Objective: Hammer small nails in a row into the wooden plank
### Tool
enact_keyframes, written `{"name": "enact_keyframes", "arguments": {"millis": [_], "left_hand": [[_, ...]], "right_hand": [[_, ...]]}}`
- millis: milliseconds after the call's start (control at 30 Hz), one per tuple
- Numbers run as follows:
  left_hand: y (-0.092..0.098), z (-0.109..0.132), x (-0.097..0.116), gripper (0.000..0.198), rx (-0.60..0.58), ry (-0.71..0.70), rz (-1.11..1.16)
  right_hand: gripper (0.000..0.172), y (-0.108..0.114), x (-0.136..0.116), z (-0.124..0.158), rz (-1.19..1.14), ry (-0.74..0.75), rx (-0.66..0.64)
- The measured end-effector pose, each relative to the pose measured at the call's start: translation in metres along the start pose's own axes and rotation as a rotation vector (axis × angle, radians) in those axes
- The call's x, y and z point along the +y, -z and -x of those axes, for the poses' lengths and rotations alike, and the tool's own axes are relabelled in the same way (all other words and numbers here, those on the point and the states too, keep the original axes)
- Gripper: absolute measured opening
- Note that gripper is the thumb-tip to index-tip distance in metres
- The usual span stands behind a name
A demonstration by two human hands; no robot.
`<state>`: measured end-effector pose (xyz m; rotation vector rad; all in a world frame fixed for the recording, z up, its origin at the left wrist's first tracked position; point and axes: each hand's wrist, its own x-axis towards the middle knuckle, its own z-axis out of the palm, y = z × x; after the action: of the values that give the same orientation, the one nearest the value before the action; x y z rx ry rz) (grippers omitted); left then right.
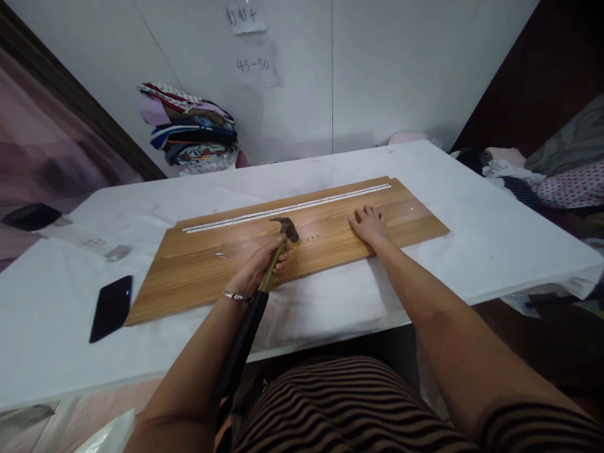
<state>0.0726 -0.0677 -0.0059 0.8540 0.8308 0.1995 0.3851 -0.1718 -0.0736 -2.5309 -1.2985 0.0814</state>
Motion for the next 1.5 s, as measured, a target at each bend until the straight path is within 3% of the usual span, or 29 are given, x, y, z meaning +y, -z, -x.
{"name": "enact_keyframes", "arguments": {"millis": [1500], "left_hand": [[0.0027, -0.0001, 0.0007, 0.026, -0.043, -0.023, 0.041]], "right_hand": [[0.052, 0.0002, 0.0001, 0.0007, 0.005, -0.003, 0.009]]}}
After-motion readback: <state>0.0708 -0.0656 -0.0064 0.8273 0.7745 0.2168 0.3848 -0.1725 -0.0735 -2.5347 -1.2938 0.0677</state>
